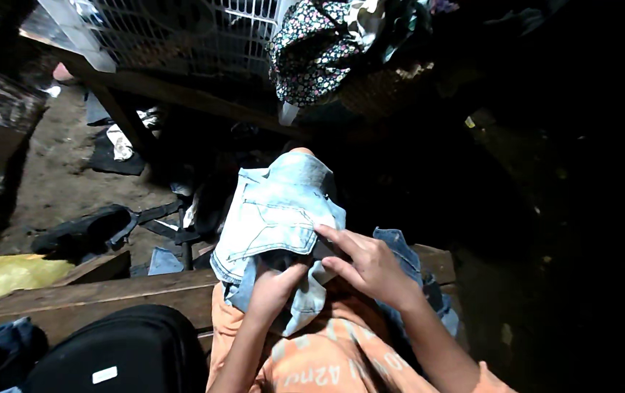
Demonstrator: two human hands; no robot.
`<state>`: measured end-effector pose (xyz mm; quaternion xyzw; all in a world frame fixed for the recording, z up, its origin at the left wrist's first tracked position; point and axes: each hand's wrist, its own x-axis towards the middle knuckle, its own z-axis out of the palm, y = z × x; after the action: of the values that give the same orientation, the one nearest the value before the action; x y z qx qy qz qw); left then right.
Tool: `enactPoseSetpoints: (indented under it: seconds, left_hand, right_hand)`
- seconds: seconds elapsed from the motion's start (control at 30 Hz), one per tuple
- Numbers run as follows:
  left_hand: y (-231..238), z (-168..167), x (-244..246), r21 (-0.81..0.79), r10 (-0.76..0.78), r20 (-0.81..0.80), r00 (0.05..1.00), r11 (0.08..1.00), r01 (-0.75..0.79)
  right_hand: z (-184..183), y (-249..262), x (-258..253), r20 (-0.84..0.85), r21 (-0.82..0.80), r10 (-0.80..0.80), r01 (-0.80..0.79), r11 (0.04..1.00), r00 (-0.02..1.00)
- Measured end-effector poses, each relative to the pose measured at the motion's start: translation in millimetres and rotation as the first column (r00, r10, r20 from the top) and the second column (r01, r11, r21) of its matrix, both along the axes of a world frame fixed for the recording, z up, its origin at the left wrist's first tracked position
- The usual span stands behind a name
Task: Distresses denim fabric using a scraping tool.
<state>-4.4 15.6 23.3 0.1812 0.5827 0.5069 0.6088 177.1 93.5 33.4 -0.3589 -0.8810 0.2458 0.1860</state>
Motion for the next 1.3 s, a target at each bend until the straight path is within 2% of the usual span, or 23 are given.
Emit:
enactPoseSetpoints:
  seconds: [0.07, 0.13, 0.17, 0.23, 0.3, 0.33, 0.37, 0.4, 0.47, 0.5, 0.57, 0.63, 0.83, 0.93, 1.0, 1.07, 1.1, 1.13, 1.2, 1.27, 1.3]
  left_hand:
    - [-0.7, -2.6, 0.4, 0.094, 0.006, 0.0, 1.0, 0.996, -0.006]
    - [0.6, -9.2, 1.3, 0.148, 0.03, -0.003, 1.0, 0.989, -0.029]
    - [1.1, -12.1, 1.5, 0.158, 0.036, -0.003, 0.999, 0.987, -0.035]
    - [3.6, -14.8, 4.3, 0.16, 0.091, 0.022, 0.996, 0.983, -0.093]
    - [7.9, -14.0, 10.0, 0.161, 0.201, 0.072, 0.977, 0.964, -0.21]
    - [10.6, -12.2, 11.3, 0.151, 0.227, 0.055, 0.972, 0.961, -0.232]
    - [12.6, -10.1, 11.5, 0.129, 0.237, 0.038, 0.971, 0.962, -0.24]
    - [13.9, -8.3, 11.3, 0.104, 0.245, 0.032, 0.969, 0.963, -0.247]
    - [14.7, -6.9, 10.1, 0.053, 0.26, 0.049, 0.964, 0.963, -0.262]
    - [14.5, -7.0, 9.3, 0.037, 0.259, 0.057, 0.964, 0.964, -0.262]
    - [13.7, -7.9, 7.8, 0.04, 0.258, 0.087, 0.962, 0.964, -0.262]
    - [11.0, -10.5, 7.7, 0.061, 0.244, 0.086, 0.966, 0.967, -0.249]
    - [6.7, -16.9, 7.2, 0.093, 0.22, 0.087, 0.972, 0.969, -0.228]
    - [1.9, -33.2, 7.1, 0.097, 0.21, 0.159, 0.965, 0.969, -0.227]
    - [1.8, -33.2, 8.2, 0.107, 0.203, 0.17, 0.964, 0.969, -0.223]
    - [5.3, -19.7, 8.0, 0.12, 0.184, 0.153, 0.971, 0.972, -0.204]
    - [6.2, -17.6, 7.6, 0.136, 0.173, 0.156, 0.972, 0.971, -0.195]
    - [6.3, -17.3, 7.1, 0.156, 0.171, 0.157, 0.973, 0.968, -0.196]
    - [5.3, -20.7, 5.8, 0.214, 0.175, 0.165, 0.971, 0.954, -0.209]
    - [7.8, -16.9, 4.5, 0.183, 0.169, 0.151, 0.974, 0.963, -0.196]
    - [9.1, -13.1, 3.5, 0.136, 0.163, 0.149, 0.975, 0.974, -0.184]
  right_hand:
    - [-4.6, -0.8, -6.3, -0.049, -0.02, -0.024, 0.023, 1.0, 0.999]
    - [-8.2, -2.5, -10.3, -0.15, -0.193, -0.063, 0.033, 0.981, 0.987]
    - [-7.6, -2.9, -10.9, -0.225, -0.359, -0.091, 0.005, 0.933, 0.97]
    - [-7.7, -2.6, -13.6, -0.408, -0.645, -0.199, -0.126, 0.754, 0.891]
    - [-7.4, -1.9, -13.8, -0.455, -0.784, -0.296, -0.221, 0.58, 0.84]
    - [-6.9, -1.2, -13.2, -0.452, -0.795, -0.298, -0.228, 0.562, 0.841]
    - [-6.4, -1.2, -12.4, -0.434, -0.768, -0.268, -0.197, 0.61, 0.86]
    - [-5.4, -1.9, -11.0, -0.386, -0.695, -0.206, -0.137, 0.706, 0.899]
    - [-3.1, -5.3, -7.4, -0.2, -0.444, -0.078, -0.019, 0.896, 0.977]
    - [-4.0, -7.9, -7.5, -0.122, -0.3, -0.065, 0.026, 0.954, 0.99]
    - [-7.7, -11.2, -6.6, -0.037, -0.071, -0.076, 0.073, 0.995, 0.996]
    - [-8.5, -12.8, -6.6, 0.001, 0.051, -0.097, 0.097, 0.994, 0.995]
    - [-16.5, -15.5, -17.2, -0.028, 0.146, -0.144, 0.147, 0.978, 0.989]
    - [-18.8, -16.0, -14.1, -0.053, 0.168, -0.142, 0.149, 0.975, 0.989]
    - [-20.1, -14.8, -15.5, -0.084, 0.123, -0.136, 0.146, 0.982, 0.987]
    - [-22.4, -11.6, -18.9, -0.193, -0.084, -0.138, 0.124, 0.989, 0.971]
    - [-21.4, -8.8, -18.9, -0.27, -0.258, -0.149, 0.077, 0.963, 0.951]
    - [-18.9, -5.3, -18.5, -0.363, -0.443, -0.173, -0.006, 0.896, 0.915]
    - [-11.7, 1.0, -17.2, -0.472, -0.739, -0.311, -0.178, 0.649, 0.825]
    - [-5.9, 9.4, -11.7, -0.437, -0.88, -0.39, -0.295, 0.372, 0.811]
    - [-4.4, 13.0, -8.5, -0.413, -0.905, -0.398, -0.322, 0.277, 0.819]
